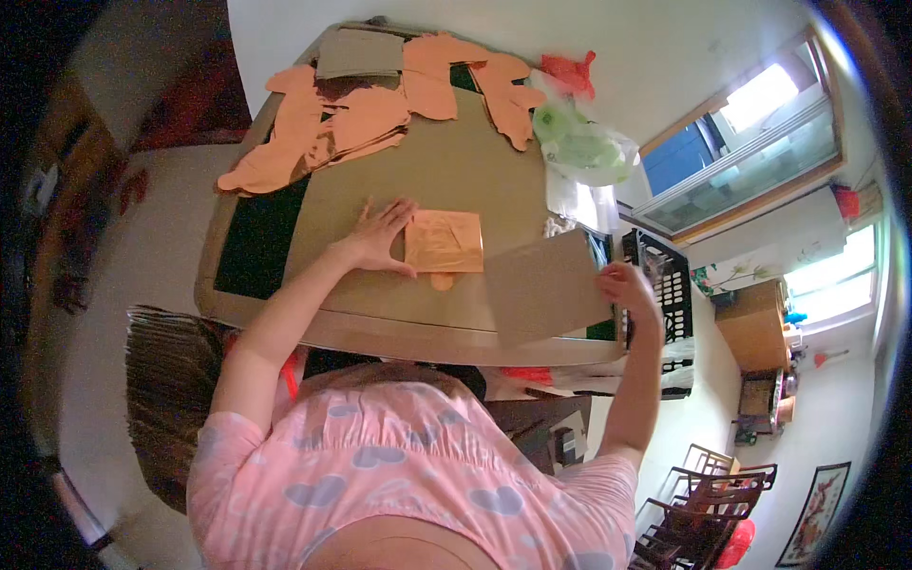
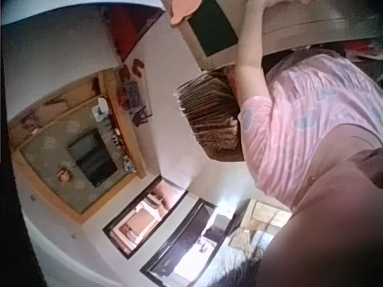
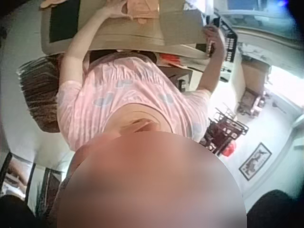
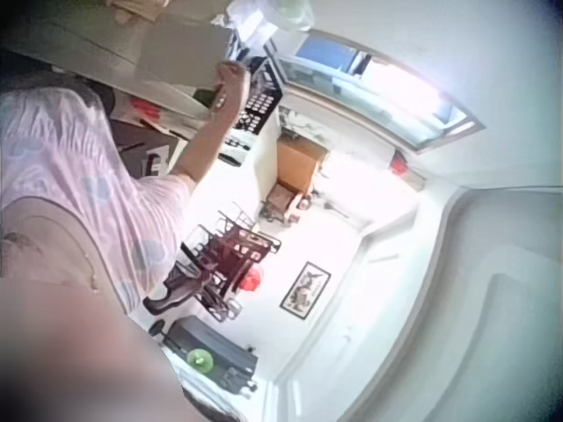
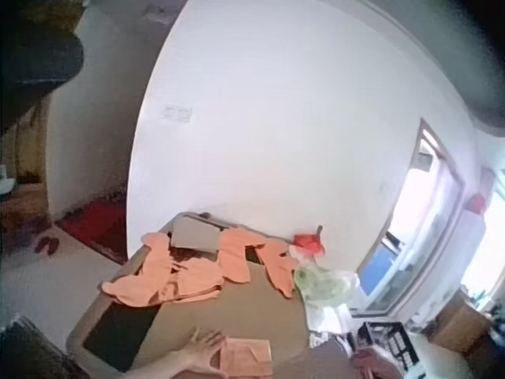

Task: Folding metallic balloons and inserting them into plastic sleeves with cardboard backings.

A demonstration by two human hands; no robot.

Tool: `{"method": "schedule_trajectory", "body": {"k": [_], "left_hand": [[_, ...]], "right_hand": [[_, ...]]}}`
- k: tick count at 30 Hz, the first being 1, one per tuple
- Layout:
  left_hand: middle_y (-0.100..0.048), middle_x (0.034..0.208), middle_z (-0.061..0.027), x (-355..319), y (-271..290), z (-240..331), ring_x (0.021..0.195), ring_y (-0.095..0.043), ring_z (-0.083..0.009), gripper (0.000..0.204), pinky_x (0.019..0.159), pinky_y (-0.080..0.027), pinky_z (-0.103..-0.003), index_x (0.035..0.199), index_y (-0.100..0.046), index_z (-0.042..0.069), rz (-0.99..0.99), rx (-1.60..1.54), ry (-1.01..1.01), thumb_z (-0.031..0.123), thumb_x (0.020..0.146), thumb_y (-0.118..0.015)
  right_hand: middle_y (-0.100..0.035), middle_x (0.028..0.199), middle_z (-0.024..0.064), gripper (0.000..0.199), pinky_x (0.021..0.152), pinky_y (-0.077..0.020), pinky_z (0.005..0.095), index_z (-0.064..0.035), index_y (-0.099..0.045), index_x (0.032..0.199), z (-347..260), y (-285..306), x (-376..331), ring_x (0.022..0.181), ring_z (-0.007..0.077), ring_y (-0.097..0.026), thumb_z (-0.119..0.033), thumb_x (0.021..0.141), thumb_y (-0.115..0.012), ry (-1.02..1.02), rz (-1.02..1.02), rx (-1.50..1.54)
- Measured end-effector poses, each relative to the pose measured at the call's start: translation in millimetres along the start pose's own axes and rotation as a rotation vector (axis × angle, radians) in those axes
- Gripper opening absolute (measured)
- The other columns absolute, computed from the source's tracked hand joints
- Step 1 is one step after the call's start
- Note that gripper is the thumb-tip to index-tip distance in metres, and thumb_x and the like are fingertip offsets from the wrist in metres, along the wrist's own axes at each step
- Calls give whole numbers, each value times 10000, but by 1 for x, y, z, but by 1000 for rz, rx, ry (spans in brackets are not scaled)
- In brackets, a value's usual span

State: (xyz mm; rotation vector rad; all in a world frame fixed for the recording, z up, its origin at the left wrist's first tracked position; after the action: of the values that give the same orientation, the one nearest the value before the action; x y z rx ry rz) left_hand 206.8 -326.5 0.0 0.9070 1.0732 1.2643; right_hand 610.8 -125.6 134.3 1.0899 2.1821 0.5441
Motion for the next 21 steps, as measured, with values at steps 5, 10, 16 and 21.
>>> {"method": "schedule_trajectory", "body": {"k": [5,10,16,21], "left_hand": [[-61,1610,-128,-10,8,5,1491,-47,-265,1290,1170,28,-581,1547,-31,126,158,-116,-9,840,633,-596],[-300,1529,-122,-32,-15,66,1447,-211,-291,851,1155,-121,-603,1420,-406,69,430,-61,-198,612,799,-619],[-395,1465,-131,-39,-19,99,1405,-296,-310,739,1144,-149,-594,1385,-443,87,469,-100,-261,540,832,-629],[-409,1454,-133,-46,-14,74,1399,-314,-303,625,1130,-218,-577,1352,-494,94,589,-240,-174,418,845,-663]], "right_hand": [[-613,734,-21,84,511,-379,206,-48,-656,956,-48,62,18,593,52,-500,-68,892,-605,224,341,129],[-588,721,-23,149,512,-387,210,-49,-638,1032,-26,-32,143,586,56,-493,-118,903,-612,500,412,435],[-685,769,87,124,675,-518,322,-24,-650,961,-6,-141,200,724,180,-652,-108,872,-663,367,616,188],[-686,883,137,213,698,-527,367,-36,-651,1024,-30,-175,157,753,279,-650,-121,830,-678,349,415,-115]]}}
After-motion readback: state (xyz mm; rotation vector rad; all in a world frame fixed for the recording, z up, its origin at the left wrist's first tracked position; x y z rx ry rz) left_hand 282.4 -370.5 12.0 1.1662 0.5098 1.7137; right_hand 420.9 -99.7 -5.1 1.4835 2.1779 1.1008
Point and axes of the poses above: each hand's wrist, its own x-axis towards the middle knuckle, its own y-axis out of the back of the hand, z = x × y, the point moved 6 cm from there along x, towards the middle knuckle
